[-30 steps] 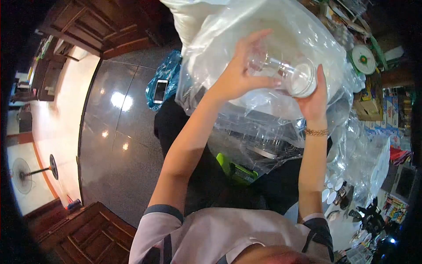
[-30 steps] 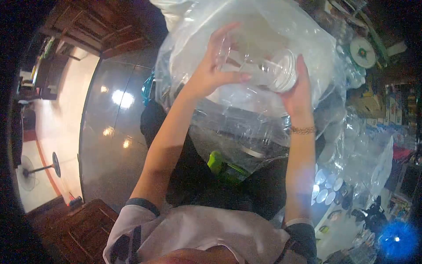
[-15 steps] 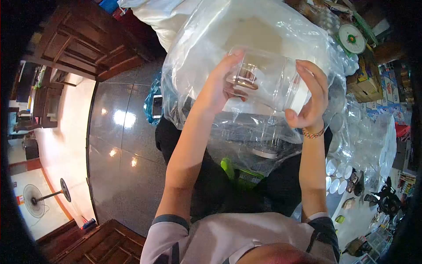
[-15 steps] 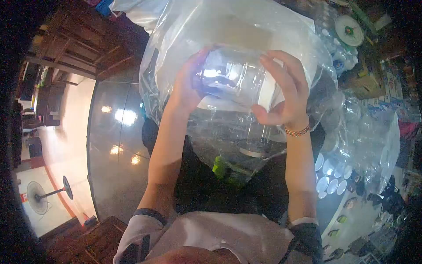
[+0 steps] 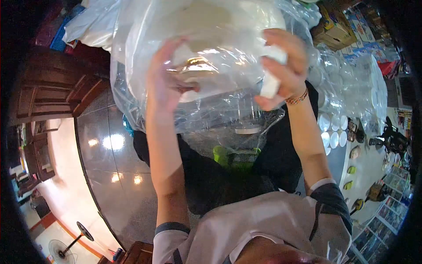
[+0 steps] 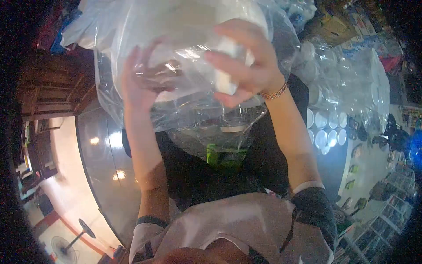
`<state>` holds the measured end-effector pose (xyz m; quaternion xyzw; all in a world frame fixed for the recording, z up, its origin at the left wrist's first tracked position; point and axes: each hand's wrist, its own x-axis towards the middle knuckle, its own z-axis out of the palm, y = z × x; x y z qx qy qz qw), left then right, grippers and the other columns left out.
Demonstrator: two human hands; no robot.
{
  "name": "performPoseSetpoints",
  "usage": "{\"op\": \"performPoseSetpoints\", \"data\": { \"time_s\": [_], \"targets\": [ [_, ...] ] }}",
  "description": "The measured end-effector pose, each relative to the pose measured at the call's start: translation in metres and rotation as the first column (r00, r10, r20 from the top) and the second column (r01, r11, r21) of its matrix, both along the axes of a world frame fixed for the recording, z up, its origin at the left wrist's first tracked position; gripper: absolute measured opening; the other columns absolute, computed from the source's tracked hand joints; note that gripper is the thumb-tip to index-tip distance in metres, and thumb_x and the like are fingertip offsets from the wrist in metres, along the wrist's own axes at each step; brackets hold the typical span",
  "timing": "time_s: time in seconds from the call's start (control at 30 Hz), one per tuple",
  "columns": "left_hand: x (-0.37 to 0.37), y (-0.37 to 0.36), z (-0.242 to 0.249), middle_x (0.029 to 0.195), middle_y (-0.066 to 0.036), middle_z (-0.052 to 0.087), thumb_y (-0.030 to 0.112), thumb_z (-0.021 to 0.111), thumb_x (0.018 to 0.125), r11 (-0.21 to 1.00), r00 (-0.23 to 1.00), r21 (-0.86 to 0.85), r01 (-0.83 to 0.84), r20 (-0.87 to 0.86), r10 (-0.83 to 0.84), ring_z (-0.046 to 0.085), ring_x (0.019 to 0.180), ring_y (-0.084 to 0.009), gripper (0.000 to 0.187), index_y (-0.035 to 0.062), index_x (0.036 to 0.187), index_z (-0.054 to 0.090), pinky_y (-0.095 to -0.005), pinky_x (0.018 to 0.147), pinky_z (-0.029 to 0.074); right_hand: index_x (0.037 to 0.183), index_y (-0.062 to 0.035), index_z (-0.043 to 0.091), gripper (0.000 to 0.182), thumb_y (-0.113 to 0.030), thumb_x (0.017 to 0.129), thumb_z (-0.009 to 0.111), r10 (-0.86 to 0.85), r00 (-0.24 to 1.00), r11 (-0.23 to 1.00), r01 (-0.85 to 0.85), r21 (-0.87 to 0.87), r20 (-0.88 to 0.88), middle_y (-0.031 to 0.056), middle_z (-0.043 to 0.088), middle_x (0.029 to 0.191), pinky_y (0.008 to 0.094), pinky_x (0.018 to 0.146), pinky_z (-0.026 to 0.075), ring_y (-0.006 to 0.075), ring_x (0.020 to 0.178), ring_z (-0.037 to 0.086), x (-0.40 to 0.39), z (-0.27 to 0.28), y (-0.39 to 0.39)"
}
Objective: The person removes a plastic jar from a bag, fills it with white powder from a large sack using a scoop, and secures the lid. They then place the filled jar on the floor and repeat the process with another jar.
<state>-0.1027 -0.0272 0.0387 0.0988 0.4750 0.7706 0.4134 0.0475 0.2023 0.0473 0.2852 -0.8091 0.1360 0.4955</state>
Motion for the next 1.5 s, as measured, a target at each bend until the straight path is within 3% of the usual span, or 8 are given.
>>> {"op": "performPoseSetpoints", "data": {
  "time_s": [0.33,0.53,0.6,0.73,0.93,1.03,1.23,1.5],
  "targets": [
    [0.005,-0.007,0.012,0.122,-0.031,0.053,0.066,0.045,0.088,0.967,0.971,0.084,-0.239,0.017,0.238,0.054,0.109,-0.0434,0.077,0.0104,0.141,0.043,-0.0494,0.081,0.043,0.131,-0.0058,0.036,0.057,-0.033,0.089,0.062,-0.275,0.917,0.763,0.025,-0.646,-0.29,0.0228,0.051,0.123,0.0402,0.076,0.057,0.031,0.101,0.061,0.01,-0.006,0.08],
    [-0.009,-0.017,-0.006,0.145,-0.035,0.028,0.061,0.058,0.081,0.963,0.973,0.177,-0.203,0.143,0.179,0.028,0.136,-0.0497,0.092,0.0057,0.149,0.027,-0.0599,0.098,0.03,0.12,0.0126,0.042,0.086,-0.052,0.075,0.077,-0.903,0.416,0.122,0.486,-0.865,0.107,0.0253,0.047,0.128,0.0446,0.099,0.042,0.0377,0.107,0.056,0.103,-0.031,0.178],
    [-0.007,-0.017,-0.002,0.144,-0.035,0.027,0.056,0.06,0.081,0.958,0.962,0.186,-0.219,0.205,0.18,0.024,0.137,-0.0516,0.092,0.0049,0.149,0.024,-0.065,0.103,0.025,0.109,0.0193,0.05,0.094,-0.058,0.066,0.082,-0.907,-0.078,-0.315,0.779,-0.542,0.415,0.0283,0.054,0.121,0.0466,0.101,0.037,0.0416,0.108,0.055,0.152,-0.089,0.244],
    [0.0,-0.015,0.011,0.141,-0.037,0.032,0.041,0.054,0.085,0.918,0.885,0.228,-0.324,0.416,0.209,0.032,0.128,-0.0614,0.058,0.0009,0.127,0.048,-0.0741,0.105,0.026,0.1,0.0033,0.069,0.082,-0.075,0.077,0.057,-0.698,-0.389,-0.435,0.897,0.075,0.601,0.0232,0.066,0.107,0.0472,0.1,0.04,0.0407,0.107,0.059,0.21,-0.158,0.286],
    [-0.012,-0.03,-0.001,0.13,-0.033,0.041,0.029,0.058,0.076,0.905,0.985,0.42,-0.062,0.172,-0.012,0.032,0.126,-0.0638,0.059,0.0012,0.127,0.048,-0.0762,0.104,0.027,0.097,0.0004,0.069,0.057,-0.055,0.084,0.063,-0.668,-0.39,-0.302,0.92,0.249,0.634,0.0188,0.069,0.105,0.0412,0.089,0.049,0.0308,0.1,0.066,0.249,-0.174,0.312],
    [-0.022,-0.036,-0.007,0.123,-0.024,0.049,0.032,0.059,0.08,0.913,1.0,0.407,0.002,-0.007,0.001,0.045,0.122,-0.0483,0.07,0.0015,0.14,0.04,-0.0692,0.107,0.031,0.103,0.0017,0.061,0.025,-0.019,0.09,0.065,-0.865,0.399,0.119,0.752,-0.648,0.304,0.0142,0.068,0.097,0.0346,0.075,0.055,0.0248,0.088,0.067,0.188,-0.078,0.24],
    [-0.045,-0.047,-0.024,0.132,-0.022,0.052,0.048,0.052,0.09,0.862,0.974,0.482,-0.161,0.217,0.061,0.053,0.117,-0.0375,0.072,-0.0042,0.138,0.042,-0.0556,0.1,0.038,0.106,0.0004,0.06,0.019,0.0,0.087,0.065,-0.516,0.839,0.743,0.539,-0.397,0.173,0.0114,0.066,0.095,0.0273,0.075,0.054,0.0189,0.083,0.066,0.031,-0.005,0.025],
    [-0.042,-0.043,-0.013,0.142,-0.031,0.037,0.045,0.063,0.07,0.929,0.995,0.371,-0.011,-0.084,0.046,0.037,0.133,-0.0479,0.1,-0.0008,0.149,0.021,-0.0586,0.106,0.033,0.103,-0.0037,0.07,0.029,-0.016,0.089,0.048,0.004,0.099,0.957,0.287,-0.033,0.995,0.0173,0.07,0.098,0.0407,0.082,0.051,0.0303,0.093,0.067,-0.176,-0.073,-0.009]
  ]
}}
